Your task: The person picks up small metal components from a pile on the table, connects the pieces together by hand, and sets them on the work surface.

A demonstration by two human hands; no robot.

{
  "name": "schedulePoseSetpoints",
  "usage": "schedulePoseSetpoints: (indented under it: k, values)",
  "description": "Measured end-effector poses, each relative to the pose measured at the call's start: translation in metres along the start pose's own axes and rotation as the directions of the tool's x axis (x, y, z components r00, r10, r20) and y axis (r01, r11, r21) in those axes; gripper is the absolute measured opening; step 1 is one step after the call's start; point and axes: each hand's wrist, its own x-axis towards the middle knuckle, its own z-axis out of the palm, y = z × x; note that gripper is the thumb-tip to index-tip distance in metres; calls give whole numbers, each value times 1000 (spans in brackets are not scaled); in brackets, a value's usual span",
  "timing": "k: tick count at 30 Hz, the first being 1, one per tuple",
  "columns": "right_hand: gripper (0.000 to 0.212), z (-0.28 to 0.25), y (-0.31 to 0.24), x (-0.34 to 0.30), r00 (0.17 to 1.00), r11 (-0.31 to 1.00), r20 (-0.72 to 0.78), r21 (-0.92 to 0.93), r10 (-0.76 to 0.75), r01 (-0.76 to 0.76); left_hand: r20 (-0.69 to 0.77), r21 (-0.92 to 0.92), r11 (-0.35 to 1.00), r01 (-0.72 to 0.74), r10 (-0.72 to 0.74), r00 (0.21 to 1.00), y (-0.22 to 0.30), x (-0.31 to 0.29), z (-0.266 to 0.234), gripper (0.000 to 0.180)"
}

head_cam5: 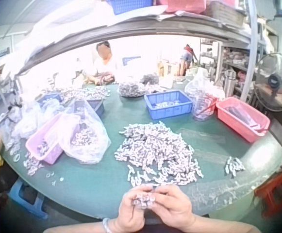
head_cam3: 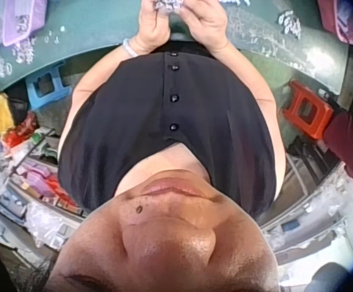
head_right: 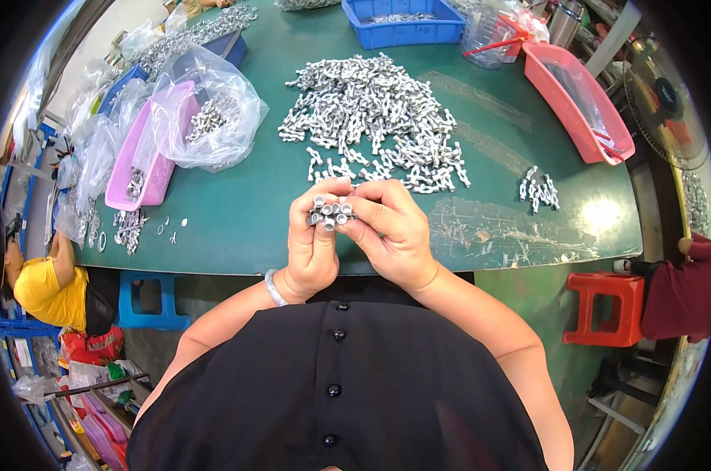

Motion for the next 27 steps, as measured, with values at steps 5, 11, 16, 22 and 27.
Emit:
schedulePoseSetpoints:
  k: [5, 11, 16, 22, 27]
  values:
    - [25, 0, -3, 2, 999, 998, -5, -49, 32, -32, -9, -19, 999, 36, -36, 999, 1, 0, 2, 25]
    - [26, -1, -2, 1, 1000, 997, 8, -72, 21, -21, 37, -15, 999, 35, -35, 999, 1, 0, -1, 23]
    - [28, -2, -3, 0, 1000, 1000, 8, 16, 2, -3, 71, 94, 994, -59, 53, 996, 4, 6, -7, 23]
    - [31, -8, 2, -2, 995, 995, 36, 30, -95, 93, 251, 381, 854, -354, 273, 929, 7, 19, -15, 22]
    - [32, -9, 2, 0, 986, 988, 52, 15, -156, 155, 248, 382, 849, -366, 287, 925, 9, 18, -15, 22]
